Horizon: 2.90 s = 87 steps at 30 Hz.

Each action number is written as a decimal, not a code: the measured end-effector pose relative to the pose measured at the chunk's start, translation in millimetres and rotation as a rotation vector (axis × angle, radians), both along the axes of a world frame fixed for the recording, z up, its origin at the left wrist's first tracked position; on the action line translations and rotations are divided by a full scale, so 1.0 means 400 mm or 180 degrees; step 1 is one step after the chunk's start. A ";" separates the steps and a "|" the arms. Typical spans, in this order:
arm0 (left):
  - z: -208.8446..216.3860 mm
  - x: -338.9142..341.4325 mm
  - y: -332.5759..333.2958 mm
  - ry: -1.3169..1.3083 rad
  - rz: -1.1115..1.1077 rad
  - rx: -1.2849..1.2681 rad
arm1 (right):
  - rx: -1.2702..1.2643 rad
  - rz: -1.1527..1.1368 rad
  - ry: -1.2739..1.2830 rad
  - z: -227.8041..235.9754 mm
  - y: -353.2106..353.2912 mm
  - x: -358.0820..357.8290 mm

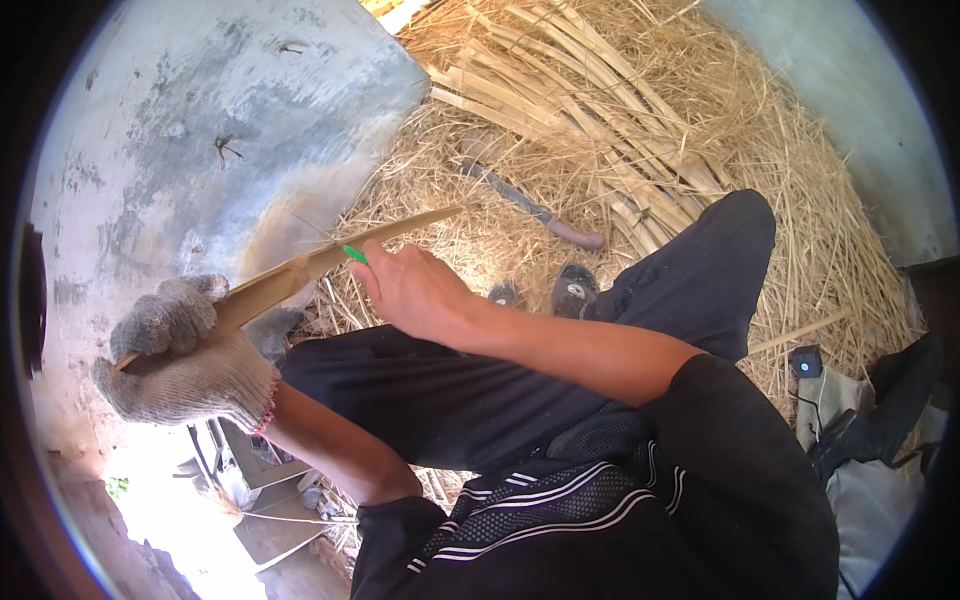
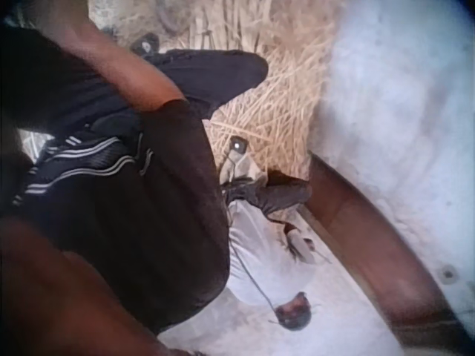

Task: The person sits on the ground and uses a green utility knife to peel the outer layer off a long bamboo stick. They hold the stick with a gloved left hand and scrape the surface with the knife in their right hand, creating a pile of bamboo shavings.

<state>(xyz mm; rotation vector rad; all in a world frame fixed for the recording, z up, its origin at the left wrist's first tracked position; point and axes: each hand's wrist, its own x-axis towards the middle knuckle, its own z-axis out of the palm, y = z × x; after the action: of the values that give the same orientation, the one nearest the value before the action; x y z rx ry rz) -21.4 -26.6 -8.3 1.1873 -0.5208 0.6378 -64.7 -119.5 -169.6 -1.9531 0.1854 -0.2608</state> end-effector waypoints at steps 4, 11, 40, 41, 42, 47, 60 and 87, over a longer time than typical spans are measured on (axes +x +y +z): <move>0.000 0.001 -0.008 0.0081 0.0162 0.0166 | -0.0758 -0.0470 0.0140 -0.105 -0.036 0.021; 0.007 0.001 -0.002 -0.0003 -0.0177 0.0085 | -0.0284 0.0035 -0.0196 0.007 -0.009 -0.005; -0.006 0.015 0.004 -0.0379 -0.1651 0.0484 | -0.0683 -0.0242 0.0705 -0.282 -0.105 0.017; -0.008 0.014 0.003 -0.0386 -0.1677 0.0488 | -0.0543 -0.0361 0.0750 -0.302 -0.100 0.020; -0.012 0.020 0.013 -0.0419 -0.1797 0.0436 | -0.0395 -0.0423 0.0834 -0.313 -0.087 0.015; -0.004 0.026 0.039 -0.0428 -0.1262 0.0491 | 0.0154 -0.0048 0.0108 -0.123 -0.020 0.016; -0.010 -0.001 -0.005 -0.0068 -0.0135 0.0232 | -0.0046 -0.0507 -0.0269 -0.183 -0.004 0.050; 0.077 0.064 -0.036 0.0767 -0.0423 0.0029 | -0.0081 -0.0410 -0.0474 0.008 -0.025 0.047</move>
<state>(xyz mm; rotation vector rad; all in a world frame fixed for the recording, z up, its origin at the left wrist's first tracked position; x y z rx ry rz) 4.1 -41.2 22.4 1.2082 -0.3950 0.3727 -45.9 -129.4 -166.4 -1.9405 0.2114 -0.4936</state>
